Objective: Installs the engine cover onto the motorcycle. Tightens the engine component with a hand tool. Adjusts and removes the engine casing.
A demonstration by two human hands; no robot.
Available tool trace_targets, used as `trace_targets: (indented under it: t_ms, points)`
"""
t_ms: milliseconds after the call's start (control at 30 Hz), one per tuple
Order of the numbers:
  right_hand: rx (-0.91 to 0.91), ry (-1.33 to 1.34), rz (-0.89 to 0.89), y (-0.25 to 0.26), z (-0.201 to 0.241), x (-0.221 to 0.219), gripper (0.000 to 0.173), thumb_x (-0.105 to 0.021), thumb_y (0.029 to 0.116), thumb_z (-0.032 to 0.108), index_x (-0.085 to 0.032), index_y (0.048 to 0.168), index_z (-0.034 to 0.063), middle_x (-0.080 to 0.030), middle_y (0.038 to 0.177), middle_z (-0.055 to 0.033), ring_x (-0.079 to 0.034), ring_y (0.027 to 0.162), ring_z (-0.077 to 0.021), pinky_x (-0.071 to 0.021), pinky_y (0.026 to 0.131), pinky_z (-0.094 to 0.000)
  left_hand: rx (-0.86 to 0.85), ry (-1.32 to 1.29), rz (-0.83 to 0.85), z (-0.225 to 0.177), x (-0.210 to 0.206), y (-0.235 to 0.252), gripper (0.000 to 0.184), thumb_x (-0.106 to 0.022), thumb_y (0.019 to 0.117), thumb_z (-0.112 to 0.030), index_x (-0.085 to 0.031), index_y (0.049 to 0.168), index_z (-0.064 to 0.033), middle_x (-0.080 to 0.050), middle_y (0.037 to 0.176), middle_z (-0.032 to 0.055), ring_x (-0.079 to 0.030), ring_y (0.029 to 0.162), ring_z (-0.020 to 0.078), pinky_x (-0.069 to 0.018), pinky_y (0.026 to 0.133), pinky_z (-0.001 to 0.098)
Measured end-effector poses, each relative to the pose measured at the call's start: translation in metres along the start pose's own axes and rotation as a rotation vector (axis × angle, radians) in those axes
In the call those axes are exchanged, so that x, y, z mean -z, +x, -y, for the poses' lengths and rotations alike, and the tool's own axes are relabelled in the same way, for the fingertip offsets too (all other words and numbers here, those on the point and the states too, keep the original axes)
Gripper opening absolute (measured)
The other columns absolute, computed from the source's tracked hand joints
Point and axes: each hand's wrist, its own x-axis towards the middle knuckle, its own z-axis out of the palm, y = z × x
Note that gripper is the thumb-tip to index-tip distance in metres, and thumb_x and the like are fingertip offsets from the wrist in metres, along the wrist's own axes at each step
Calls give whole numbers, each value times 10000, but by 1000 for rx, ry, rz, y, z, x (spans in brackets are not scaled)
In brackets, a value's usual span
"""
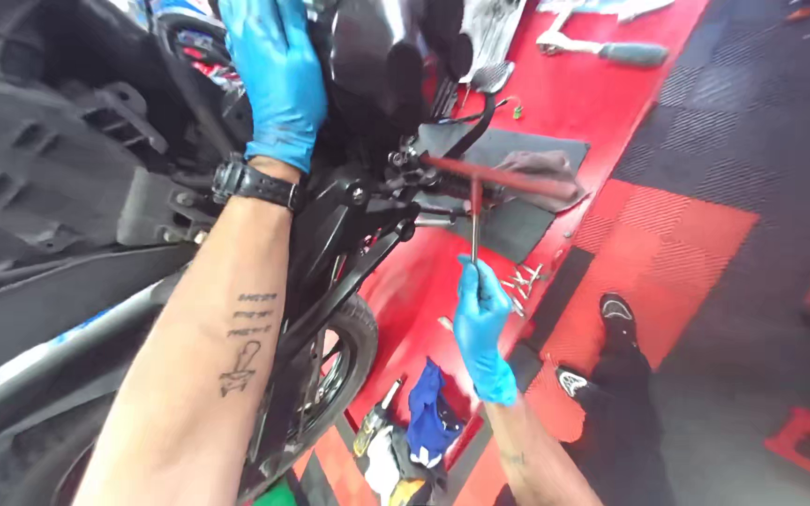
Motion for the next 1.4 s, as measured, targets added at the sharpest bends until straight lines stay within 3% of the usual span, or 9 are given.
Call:
trace_targets:
  t_ms: [100,233,333,600,767,933,1067,1167,1400]
  points:
    - [92,-161,93,3,13,68,269,-507,1051,108,-708,1111,-60,-653,766,-16,-554,610,4,-506,584,-158,-104,-35,-71,5,-4,-7,425,-361,1092,-307,-665,1216,-38,-653,1261,193,-562,1242,350,-380,1085,513]
    - [109,-496,61,35,28,153,326,-472,1060,189,-692,1123,-44,-636,700,0,-580,566,-24,-532,550,-209,-51,-78,67,-9,14,-27,392,-405,1087,-258,-600,1354,-47,-555,1404,235,-500,1330,443,-377,1101,648]
    - [-98,-736,62,91,22,180,345,-468,1063,234,-701,1060,-21,-629,661,-83,-612,567,-209,-535,562,-437,11,-105,47,-12,12,-10,323,-475,1046,-220,-685,1203,-32,-626,1249,238,-570,1205,442,-438,1018,638]
    - [-263,-1106,399,292,-76,127,327,-514,1051,226,-703,1017,-38,-702,921,-263,-694,912,-426,-524,827,-633,163,-245,61,-15,24,-8,299,-581,987,-323,-739,1113,-103,-689,1193,127,-605,1190,333,-441,1053,556]
    - [-88,-1250,683,369,-36,105,615,-609,997,451,-598,1369,-38,-638,1271,-317,-616,1199,-477,-473,1009,-652,481,-336,-129,-41,22,-20,358,-721,910,-331,-709,1163,-79,-683,1156,107,-618,1122,274,-470,1016,516]
    - [-132,-530,970,410,93,-14,589,-571,1008,396,-535,1447,6,-654,1349,-147,-651,1212,-198,-536,1035,-394,748,-577,-422,-66,14,-22,250,-847,789,-152,-733,989,-54,-696,966,27,-646,861,85,-559,788,233]
    - [-338,-295,1324,416,127,-91,887,-611,900,676,-461,1469,13,-675,1282,-30,-647,1150,-46,-543,1012,-271,811,-709,-401,-68,22,-17,214,-845,755,-50,-738,939,-41,-703,947,10,-646,808,43,-560,730,172]
    - [-448,-293,1375,418,131,-101,987,-697,803,722,-454,1464,31,-688,1249,-11,-662,1127,-58,-562,990,-281,779,-688,-359,-65,22,-15,205,-837,779,-73,-748,959,-34,-712,970,6,-651,826,24,-562,746,162]
    - [-467,-286,1356,415,132,-99,840,-707,869,560,-452,1454,13,-701,1214,-1,-680,1087,-47,-582,951,-257,659,-596,-128,-49,32,-1,98,-790,862,-170,-774,918,-91,-737,983,3,-668,1034,83,-541,953,240]
